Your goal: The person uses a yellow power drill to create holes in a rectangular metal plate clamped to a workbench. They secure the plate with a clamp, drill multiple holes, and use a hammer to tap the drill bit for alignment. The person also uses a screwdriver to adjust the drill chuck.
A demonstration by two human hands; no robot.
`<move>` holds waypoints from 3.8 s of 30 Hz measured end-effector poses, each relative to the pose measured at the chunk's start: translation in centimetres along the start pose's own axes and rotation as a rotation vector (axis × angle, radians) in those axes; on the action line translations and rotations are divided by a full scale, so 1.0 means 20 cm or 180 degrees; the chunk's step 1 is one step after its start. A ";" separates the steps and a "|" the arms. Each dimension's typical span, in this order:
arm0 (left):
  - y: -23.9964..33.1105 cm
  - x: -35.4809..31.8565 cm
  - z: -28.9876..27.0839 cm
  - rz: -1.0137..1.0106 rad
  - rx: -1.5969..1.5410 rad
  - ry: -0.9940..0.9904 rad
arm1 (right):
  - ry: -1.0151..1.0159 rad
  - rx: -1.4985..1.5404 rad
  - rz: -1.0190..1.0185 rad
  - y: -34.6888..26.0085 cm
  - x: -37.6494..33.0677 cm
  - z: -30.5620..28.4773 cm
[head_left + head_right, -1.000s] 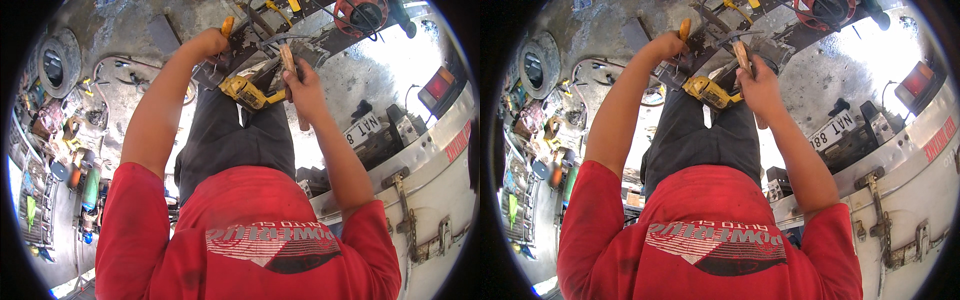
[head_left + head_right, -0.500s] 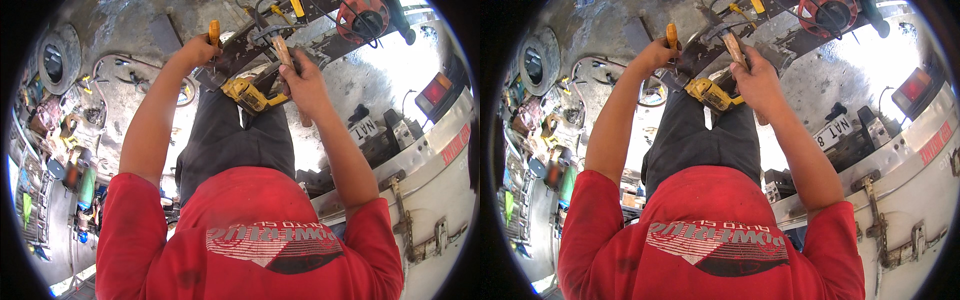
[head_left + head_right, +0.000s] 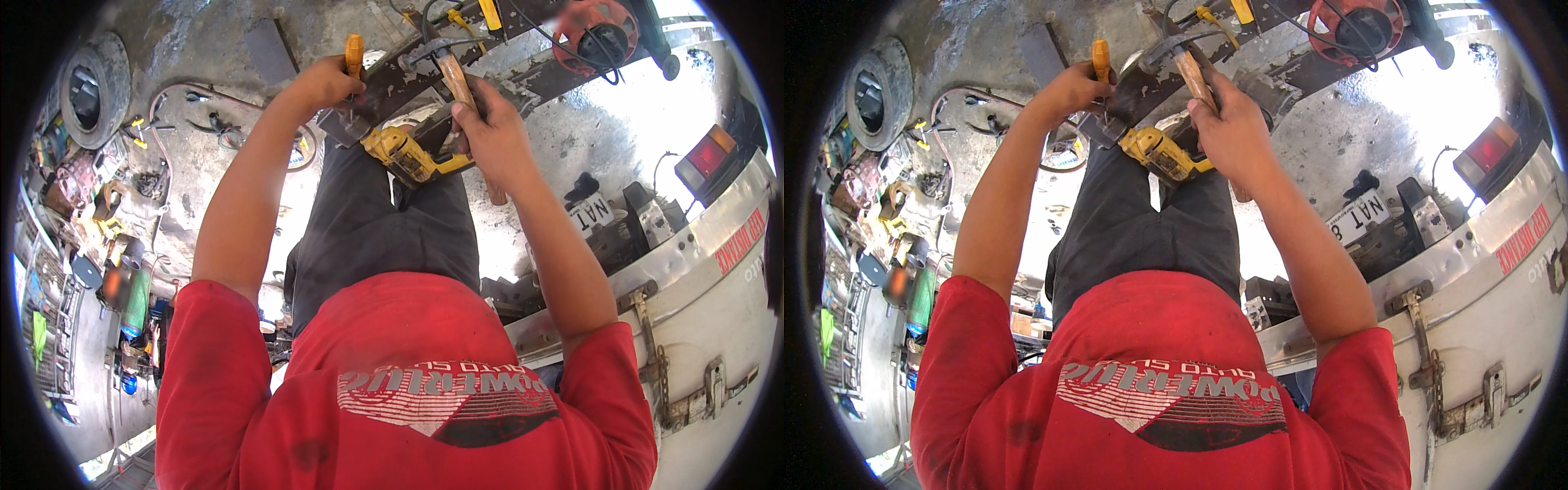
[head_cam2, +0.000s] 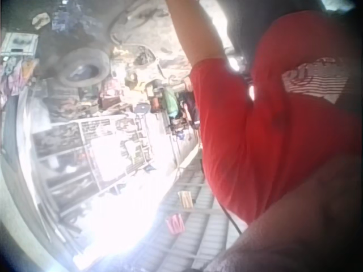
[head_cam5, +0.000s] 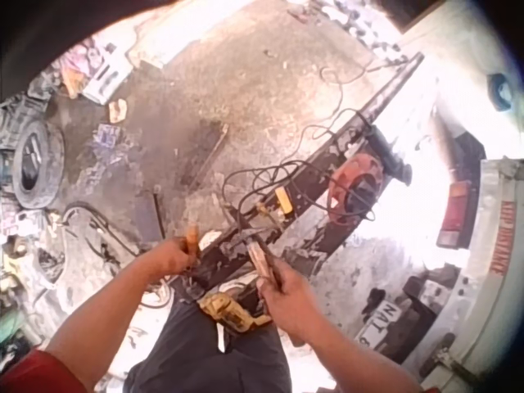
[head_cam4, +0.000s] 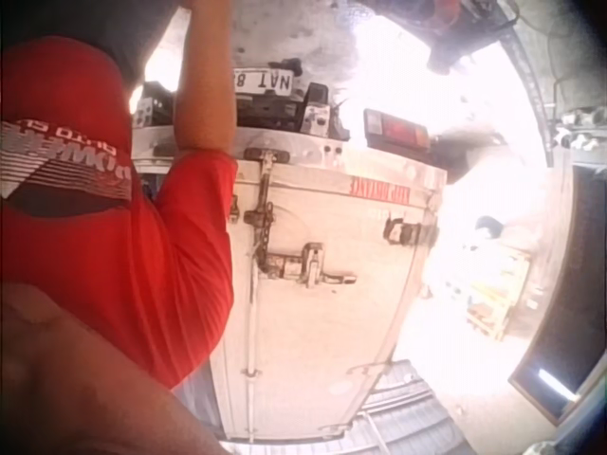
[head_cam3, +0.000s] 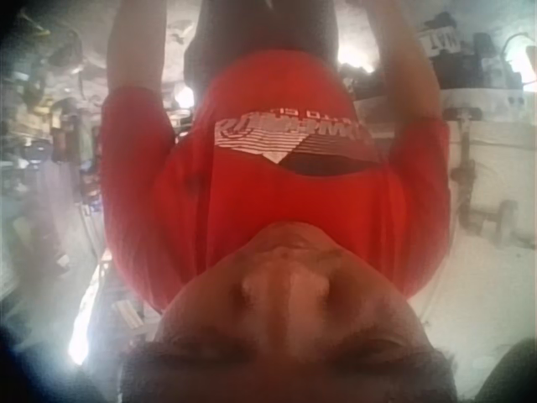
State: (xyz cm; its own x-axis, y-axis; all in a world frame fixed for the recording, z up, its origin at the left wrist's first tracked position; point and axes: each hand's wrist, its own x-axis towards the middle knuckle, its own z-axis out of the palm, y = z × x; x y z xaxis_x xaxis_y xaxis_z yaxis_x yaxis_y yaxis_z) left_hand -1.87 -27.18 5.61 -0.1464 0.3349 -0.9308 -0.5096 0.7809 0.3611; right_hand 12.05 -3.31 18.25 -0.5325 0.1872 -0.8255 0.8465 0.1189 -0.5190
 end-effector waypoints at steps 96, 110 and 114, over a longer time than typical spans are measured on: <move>-0.59 -0.02 0.15 0.0237 -0.1728 0.1240 | -0.0196 -0.2202 -0.1092 0.67 0.18 0.60; -0.33 -0.36 0.15 0.0150 -0.2874 -0.0126 | -0.0464 -0.1248 -0.0668 0.36 -0.13 0.50; -0.23 -0.44 0.05 0.0219 -0.2860 -0.0598 | -0.1001 -0.0659 -0.0338 0.25 -0.14 0.39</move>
State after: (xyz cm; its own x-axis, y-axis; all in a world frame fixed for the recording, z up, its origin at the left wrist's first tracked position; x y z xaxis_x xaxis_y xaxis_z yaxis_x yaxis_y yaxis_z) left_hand 2.70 -33.19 12.22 -0.1007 0.5069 -0.8561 -0.9835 0.0793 0.1626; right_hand 17.79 -10.92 16.30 -0.5637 -0.1410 -0.8139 0.7514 0.3217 -0.5761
